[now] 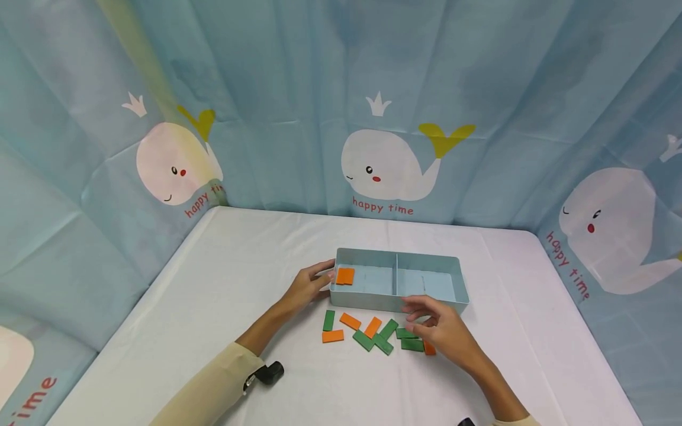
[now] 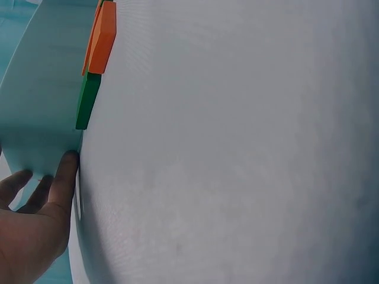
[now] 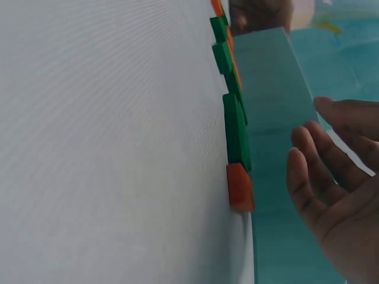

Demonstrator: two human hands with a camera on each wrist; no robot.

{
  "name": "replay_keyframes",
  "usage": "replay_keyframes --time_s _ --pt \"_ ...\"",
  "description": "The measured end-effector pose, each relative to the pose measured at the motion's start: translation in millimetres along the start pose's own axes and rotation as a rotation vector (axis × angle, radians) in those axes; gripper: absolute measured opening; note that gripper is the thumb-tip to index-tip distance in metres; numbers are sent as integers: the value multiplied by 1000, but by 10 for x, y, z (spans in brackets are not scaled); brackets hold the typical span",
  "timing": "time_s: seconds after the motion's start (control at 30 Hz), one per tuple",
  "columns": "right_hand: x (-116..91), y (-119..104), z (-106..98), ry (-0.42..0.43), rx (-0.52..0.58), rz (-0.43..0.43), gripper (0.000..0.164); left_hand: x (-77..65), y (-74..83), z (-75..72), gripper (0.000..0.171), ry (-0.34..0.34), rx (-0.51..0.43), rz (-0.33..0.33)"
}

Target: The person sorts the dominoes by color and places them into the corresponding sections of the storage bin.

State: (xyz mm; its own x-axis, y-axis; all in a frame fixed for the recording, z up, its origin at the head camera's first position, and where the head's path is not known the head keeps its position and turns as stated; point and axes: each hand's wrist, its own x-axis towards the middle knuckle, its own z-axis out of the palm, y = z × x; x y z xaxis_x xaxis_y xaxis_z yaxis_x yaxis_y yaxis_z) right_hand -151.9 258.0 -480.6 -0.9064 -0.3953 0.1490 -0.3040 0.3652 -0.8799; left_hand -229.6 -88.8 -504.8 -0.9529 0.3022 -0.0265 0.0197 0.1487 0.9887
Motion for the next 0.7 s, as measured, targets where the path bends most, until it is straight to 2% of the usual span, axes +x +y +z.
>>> replay_keyframes --time_s 0.33,0.47,0.7 --pt "-130 81 -96 -2 -31 34 50 -10 21 3 54 10 32 1" --pt "-166 99 -121 -3 -22 75 49 -10 28 2 54 15 54 11" --pt "-213 155 -174 -57 -16 172 57 -18 27 4 54 4 35 -1"
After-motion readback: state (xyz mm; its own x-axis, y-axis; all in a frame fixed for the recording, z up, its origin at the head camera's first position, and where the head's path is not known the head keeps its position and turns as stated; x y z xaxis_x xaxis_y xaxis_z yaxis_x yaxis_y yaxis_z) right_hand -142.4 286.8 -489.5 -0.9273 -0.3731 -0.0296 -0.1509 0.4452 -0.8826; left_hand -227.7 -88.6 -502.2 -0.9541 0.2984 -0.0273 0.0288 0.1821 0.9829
